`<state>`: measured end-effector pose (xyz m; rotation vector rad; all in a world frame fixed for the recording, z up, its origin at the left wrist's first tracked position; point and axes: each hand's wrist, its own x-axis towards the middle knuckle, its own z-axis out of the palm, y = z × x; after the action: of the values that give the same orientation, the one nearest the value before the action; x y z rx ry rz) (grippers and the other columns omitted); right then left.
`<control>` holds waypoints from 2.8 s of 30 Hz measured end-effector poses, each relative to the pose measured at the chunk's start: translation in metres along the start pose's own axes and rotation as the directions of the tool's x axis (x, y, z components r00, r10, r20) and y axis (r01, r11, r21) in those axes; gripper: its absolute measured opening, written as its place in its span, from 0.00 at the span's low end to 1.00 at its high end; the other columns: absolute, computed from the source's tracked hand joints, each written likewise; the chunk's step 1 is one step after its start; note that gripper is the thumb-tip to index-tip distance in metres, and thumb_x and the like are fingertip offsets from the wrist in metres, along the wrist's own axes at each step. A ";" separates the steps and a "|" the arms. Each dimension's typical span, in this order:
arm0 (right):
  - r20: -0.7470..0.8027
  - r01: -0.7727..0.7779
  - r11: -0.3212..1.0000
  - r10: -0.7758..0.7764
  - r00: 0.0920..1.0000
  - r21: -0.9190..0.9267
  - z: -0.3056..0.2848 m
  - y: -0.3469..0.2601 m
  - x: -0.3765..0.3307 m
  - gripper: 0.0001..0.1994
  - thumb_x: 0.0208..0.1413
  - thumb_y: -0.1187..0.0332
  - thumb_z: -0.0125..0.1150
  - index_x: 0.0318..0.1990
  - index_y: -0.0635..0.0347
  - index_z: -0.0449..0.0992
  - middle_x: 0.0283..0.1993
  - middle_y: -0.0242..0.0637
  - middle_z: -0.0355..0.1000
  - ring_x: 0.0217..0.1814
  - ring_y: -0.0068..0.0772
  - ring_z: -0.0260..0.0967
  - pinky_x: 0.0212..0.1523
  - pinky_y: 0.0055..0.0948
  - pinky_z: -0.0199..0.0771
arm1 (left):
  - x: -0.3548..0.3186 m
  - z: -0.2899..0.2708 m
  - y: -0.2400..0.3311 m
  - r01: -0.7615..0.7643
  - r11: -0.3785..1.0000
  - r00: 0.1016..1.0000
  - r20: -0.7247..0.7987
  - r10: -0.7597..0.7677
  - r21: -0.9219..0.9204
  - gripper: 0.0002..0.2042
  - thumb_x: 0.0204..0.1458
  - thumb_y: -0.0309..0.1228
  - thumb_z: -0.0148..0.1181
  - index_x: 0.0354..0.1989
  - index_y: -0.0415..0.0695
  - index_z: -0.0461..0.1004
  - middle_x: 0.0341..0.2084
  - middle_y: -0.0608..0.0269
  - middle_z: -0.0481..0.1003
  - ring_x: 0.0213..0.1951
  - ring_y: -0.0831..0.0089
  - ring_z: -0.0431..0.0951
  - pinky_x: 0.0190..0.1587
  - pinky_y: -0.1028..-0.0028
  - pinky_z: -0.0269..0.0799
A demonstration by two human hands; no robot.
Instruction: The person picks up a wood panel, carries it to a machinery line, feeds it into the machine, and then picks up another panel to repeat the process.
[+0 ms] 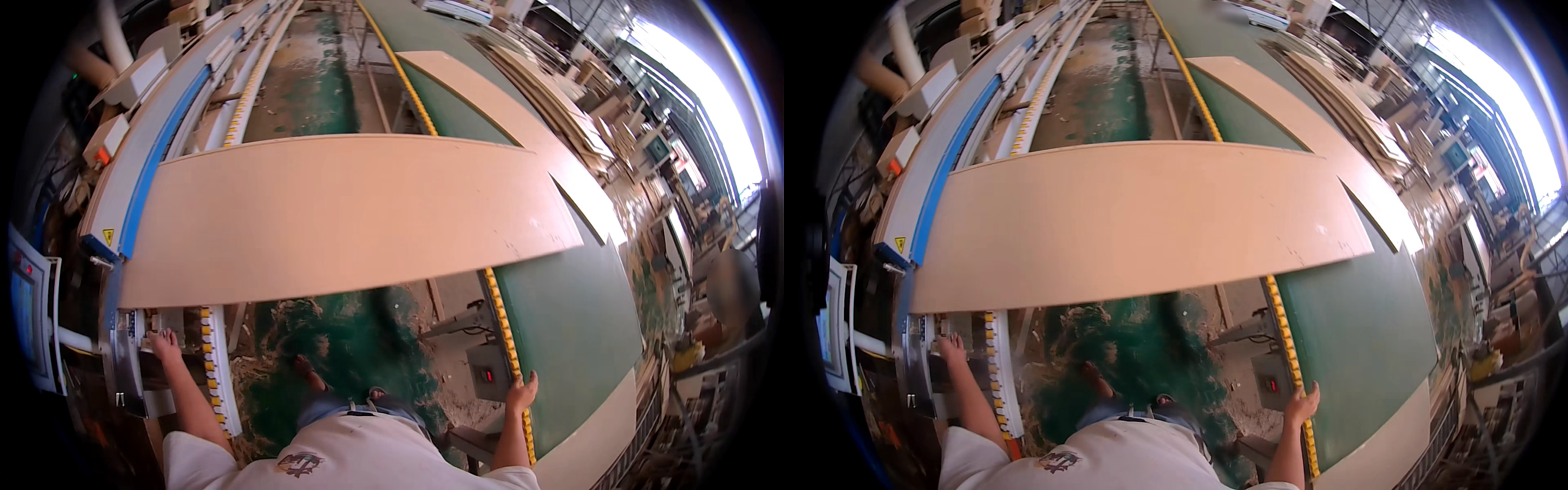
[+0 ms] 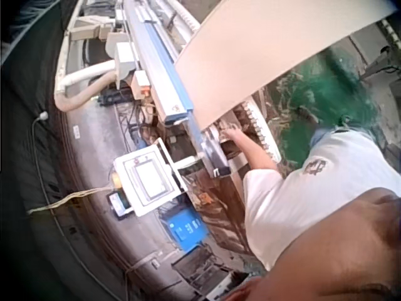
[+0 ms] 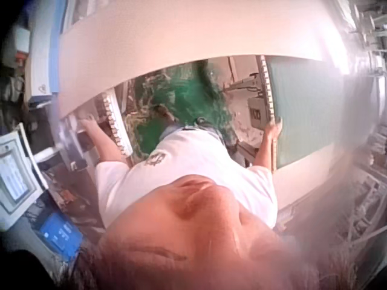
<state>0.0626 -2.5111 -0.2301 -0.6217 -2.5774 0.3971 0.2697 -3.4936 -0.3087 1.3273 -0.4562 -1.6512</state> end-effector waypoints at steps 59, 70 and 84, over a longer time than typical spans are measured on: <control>0.711 -0.757 0.124 0.271 0.648 0.642 -0.364 1.068 0.118 0.17 0.65 0.56 0.59 0.42 0.65 0.77 0.33 0.40 0.75 0.38 0.38 0.80 0.41 0.38 0.82 | -1.486 -0.716 -0.765 -0.981 -0.124 -0.110 0.951 -0.289 -0.151 0.30 0.54 0.46 0.57 0.65 0.47 0.67 0.71 0.42 0.54 0.74 0.45 0.48 0.73 0.40 0.37; 0.699 -0.723 0.012 0.244 0.672 0.691 -0.190 1.159 0.484 0.35 0.67 0.46 0.51 0.69 0.66 0.57 0.67 0.52 0.66 0.59 0.52 0.73 0.56 0.46 0.77 | -1.523 -0.702 -0.803 -0.974 -0.179 -0.077 0.941 -0.331 -0.142 0.32 0.51 0.46 0.59 0.65 0.48 0.65 0.71 0.42 0.52 0.73 0.40 0.46 0.71 0.36 0.37; 0.523 -0.608 0.078 0.431 0.735 0.790 -0.198 1.269 0.494 0.31 0.66 0.46 0.52 0.62 0.67 0.68 0.60 0.48 0.71 0.56 0.48 0.74 0.52 0.40 0.77 | -1.525 -0.700 -0.788 -0.992 -0.102 -0.030 0.932 -0.362 -0.071 0.33 0.51 0.48 0.60 0.65 0.50 0.65 0.71 0.44 0.52 0.73 0.43 0.47 0.71 0.36 0.40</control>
<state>0.2206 -1.1495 -0.3557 -1.0060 -1.5222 2.1117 0.5265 -1.6581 -0.3015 0.0307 -2.9890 -0.7073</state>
